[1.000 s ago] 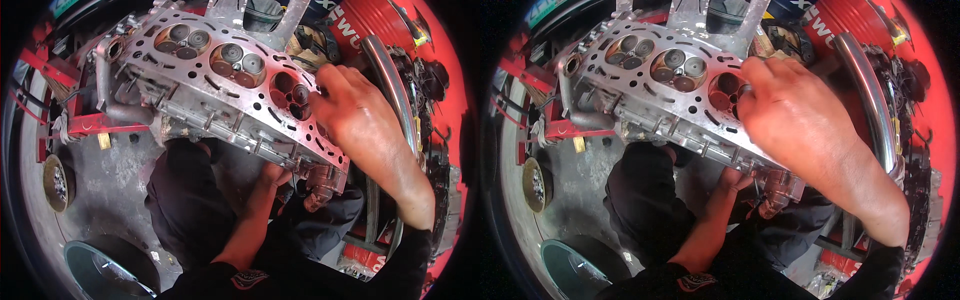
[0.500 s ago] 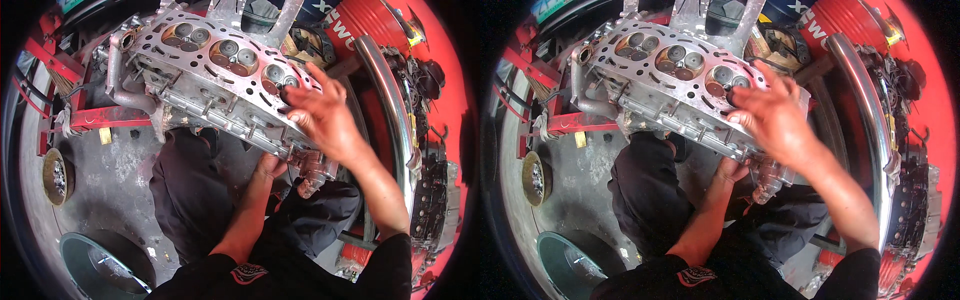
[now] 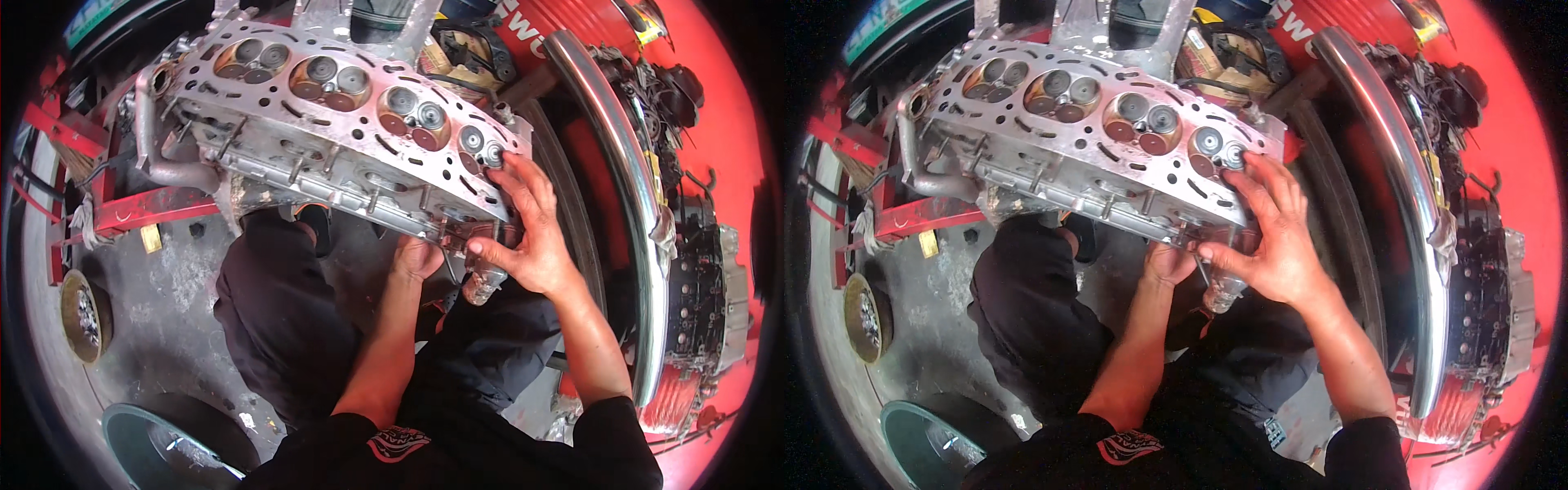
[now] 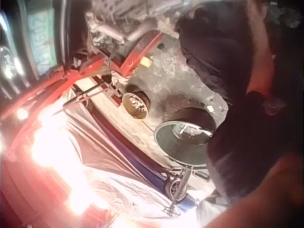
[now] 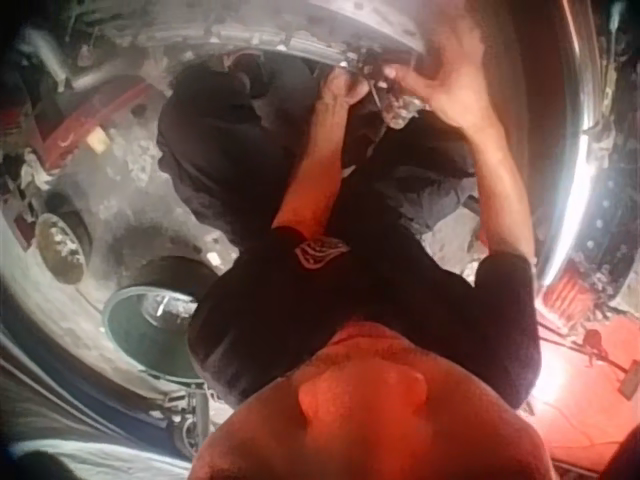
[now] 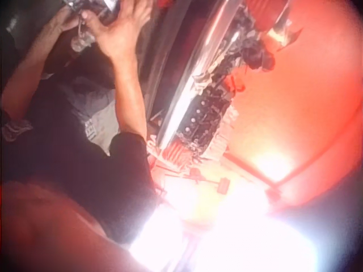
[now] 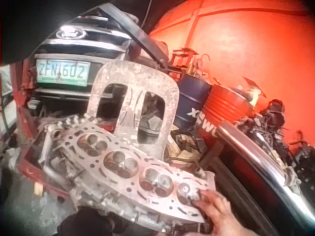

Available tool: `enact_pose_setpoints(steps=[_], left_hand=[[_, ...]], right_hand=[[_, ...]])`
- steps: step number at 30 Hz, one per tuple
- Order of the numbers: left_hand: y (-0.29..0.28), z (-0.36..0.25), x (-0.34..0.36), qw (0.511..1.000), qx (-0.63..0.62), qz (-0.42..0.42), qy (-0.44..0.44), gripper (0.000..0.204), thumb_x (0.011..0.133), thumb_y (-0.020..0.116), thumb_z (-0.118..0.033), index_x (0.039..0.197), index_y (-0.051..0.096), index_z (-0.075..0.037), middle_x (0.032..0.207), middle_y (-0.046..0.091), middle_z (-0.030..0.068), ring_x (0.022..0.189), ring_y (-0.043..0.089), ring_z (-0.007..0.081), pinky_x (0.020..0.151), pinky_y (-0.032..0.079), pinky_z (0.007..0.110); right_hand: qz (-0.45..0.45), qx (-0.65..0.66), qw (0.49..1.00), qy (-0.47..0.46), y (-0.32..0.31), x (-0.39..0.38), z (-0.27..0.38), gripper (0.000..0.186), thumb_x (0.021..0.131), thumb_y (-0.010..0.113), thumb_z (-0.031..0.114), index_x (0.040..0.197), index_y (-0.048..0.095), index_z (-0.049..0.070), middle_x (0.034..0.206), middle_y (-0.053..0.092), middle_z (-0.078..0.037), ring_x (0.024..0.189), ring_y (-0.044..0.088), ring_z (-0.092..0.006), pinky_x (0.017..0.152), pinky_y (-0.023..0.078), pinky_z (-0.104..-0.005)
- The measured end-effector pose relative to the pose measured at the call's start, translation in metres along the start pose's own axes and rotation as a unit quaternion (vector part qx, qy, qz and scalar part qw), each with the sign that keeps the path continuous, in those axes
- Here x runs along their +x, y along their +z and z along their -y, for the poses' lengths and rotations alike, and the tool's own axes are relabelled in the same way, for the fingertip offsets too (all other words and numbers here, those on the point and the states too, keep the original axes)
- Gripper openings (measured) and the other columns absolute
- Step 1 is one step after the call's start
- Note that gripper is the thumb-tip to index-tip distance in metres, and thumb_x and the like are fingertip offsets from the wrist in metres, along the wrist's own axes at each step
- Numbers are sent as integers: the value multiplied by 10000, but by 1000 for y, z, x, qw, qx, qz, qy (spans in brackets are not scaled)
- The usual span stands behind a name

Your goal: The person wipes engine valves and a cylinder head with a cloth, then inserts the valves into the cylinder head by hand.

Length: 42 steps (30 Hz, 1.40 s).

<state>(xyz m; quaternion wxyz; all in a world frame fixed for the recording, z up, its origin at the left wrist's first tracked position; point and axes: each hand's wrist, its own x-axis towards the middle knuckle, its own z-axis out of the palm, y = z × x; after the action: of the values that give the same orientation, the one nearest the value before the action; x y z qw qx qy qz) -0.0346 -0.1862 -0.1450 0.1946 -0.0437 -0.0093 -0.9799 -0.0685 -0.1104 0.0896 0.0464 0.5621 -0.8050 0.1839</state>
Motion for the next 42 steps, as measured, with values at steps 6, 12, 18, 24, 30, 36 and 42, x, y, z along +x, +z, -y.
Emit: enact_pose_setpoints(steps=[6,12,18,24,30,36,42], left_hand=[[12,0,-3,998,-64,15,-9,470,909,619,-250,1328,498,-75,1250,598,71,1115,598,223,884,532,344],[5,1,-6,996,-73,43,-13,486,917,606,-339,1317,511,-80,1258,598,64,1116,598,209,871,534,337],[1,8,-6,996,-93,8,-16,527,922,575,-433,1318,516,-90,1276,593,58,1140,582,216,930,502,380],[-8,10,0,996,-83,16,-30,517,923,573,-439,1316,519,-108,1266,599,54,1156,572,219,952,490,405],[-5,1,0,998,-57,2,-9,502,909,609,-409,1303,526,-109,1234,611,51,1081,607,210,859,530,374],[-18,1,6,997,-66,33,-6,439,918,590,-355,1277,555,-106,1211,632,72,1049,635,227,714,569,285],[-7,-1,8,987,-135,76,-43,479,905,618,-334,1317,515,-113,1215,624,61,1074,616,222,728,577,331]], right_hand=[[-30,52,997,42,10,0,5,688,608,819,194,1237,581,52,1420,399,-141,1334,346,-372,1095,295,-479],[-29,-42,999,3,7,-1,8,625,619,801,199,1178,600,7,1295,518,-132,1299,391,-354,1065,318,-470],[-32,-25,999,6,9,-1,6,639,627,785,171,1209,588,-7,1290,528,-150,1284,419,-357,1078,323,-464],[-44,-26,999,2,9,-2,4,634,636,787,198,1202,589,-7,1287,531,-148,1292,414,-350,1076,310,-456],[-4,-54,999,7,6,0,10,646,662,764,156,1254,568,-14,1313,510,-166,1295,413,-358,1092,325,-455],[-37,-37,999,8,10,0,9,616,646,774,207,1190,585,-12,1281,525,-147,1288,411,-356,1070,315,-456],[-23,-28,999,-5,6,0,4,613,635,777,189,1185,587,-4,1293,520,-146,1286,410,-368,1064,318,-475]])
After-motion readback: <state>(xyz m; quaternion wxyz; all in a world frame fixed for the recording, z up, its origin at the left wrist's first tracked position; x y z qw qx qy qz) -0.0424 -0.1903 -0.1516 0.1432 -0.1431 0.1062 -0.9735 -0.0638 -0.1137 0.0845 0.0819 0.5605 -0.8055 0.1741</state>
